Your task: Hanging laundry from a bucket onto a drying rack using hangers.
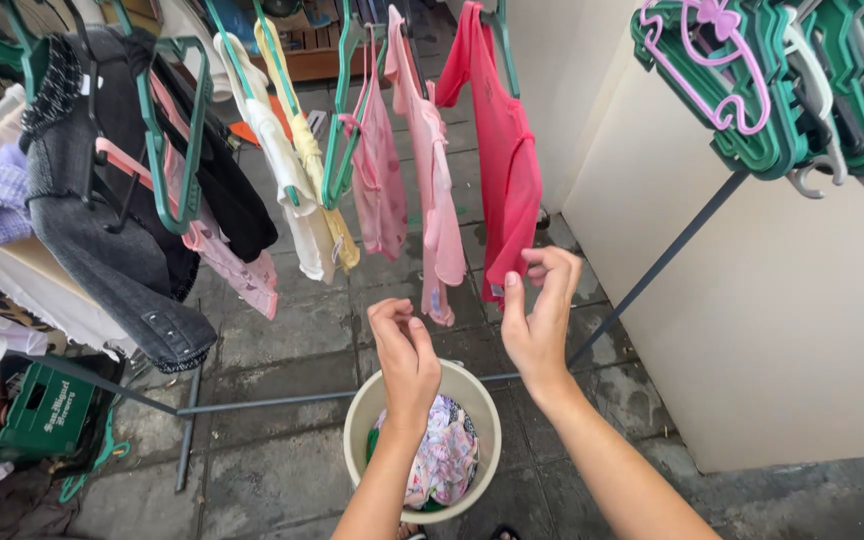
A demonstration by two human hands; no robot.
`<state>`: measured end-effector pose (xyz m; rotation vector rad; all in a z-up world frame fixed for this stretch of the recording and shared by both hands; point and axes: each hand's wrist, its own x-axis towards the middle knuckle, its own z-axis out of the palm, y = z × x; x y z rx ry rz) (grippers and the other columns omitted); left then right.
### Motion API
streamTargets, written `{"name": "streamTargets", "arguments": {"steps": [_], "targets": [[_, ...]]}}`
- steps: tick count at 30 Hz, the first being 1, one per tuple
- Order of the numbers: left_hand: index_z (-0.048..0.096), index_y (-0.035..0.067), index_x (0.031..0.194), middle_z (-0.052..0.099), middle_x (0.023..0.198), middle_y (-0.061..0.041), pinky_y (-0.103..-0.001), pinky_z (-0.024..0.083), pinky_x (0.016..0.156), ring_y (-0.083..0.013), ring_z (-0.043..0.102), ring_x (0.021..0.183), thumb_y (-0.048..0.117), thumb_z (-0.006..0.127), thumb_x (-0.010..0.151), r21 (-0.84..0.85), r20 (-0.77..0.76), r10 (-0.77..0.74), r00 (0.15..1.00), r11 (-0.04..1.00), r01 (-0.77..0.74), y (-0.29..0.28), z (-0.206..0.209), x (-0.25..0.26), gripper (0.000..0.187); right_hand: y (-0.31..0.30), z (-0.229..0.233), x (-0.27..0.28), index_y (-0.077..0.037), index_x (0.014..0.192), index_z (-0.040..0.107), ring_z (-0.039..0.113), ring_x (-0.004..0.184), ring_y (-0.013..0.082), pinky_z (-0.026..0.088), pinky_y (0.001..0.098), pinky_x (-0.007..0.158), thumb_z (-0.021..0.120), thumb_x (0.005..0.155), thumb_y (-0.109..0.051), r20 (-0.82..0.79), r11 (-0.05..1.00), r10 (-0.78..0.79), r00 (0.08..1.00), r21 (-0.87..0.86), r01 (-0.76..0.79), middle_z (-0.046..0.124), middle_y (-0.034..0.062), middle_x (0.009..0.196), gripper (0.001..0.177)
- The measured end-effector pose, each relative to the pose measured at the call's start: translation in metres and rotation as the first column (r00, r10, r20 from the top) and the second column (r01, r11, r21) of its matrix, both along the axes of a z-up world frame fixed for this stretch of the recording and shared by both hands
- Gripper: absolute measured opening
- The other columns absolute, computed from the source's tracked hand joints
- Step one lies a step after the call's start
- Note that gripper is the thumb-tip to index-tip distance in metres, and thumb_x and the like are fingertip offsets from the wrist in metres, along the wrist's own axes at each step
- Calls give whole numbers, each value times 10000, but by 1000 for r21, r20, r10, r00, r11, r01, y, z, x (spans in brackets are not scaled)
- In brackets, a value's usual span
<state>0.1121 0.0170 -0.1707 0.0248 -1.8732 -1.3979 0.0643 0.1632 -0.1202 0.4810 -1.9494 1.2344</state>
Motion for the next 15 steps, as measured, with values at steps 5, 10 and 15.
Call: {"name": "streamTargets", "arguments": {"steps": [5, 10, 15], "targets": [[463, -36, 1173, 511, 1155, -200, -397, 501, 881, -311, 584, 944, -60, 462, 970, -27, 80, 25, 996, 999, -23, -18, -81, 16, 205, -3, -75, 19, -1, 1204, 527, 537, 971, 225, 482, 344, 891, 614, 968, 33, 134, 998, 55, 989, -3, -55, 501, 140, 1170, 254], [470, -31, 1156, 567, 1118, -204, -423, 501, 871, -346, 609, 927, -77, 465, 951, -98, 314, 64, 947, 995, -35, -46, -177, 33, 210, -4, -157, 20, -5, 1159, 541, 547, 940, 222, 487, 334, 863, 588, 943, 75, 234, 984, 139, 962, 77, -161, 514, 145, 1142, 235], [505, 45, 1253, 637, 1209, -199, -502, 458, 994, -414, 585, 1168, -67, 552, 795, -336, 701, 99, 706, 919, 205, -65, -293, 63, 474, -4, -300, 2, -8, 1150, 565, 592, 862, 181, 524, 291, 741, 503, 790, 130, 698, 904, 337, 632, -54, -423, 576, 123, 1020, 390]]}}
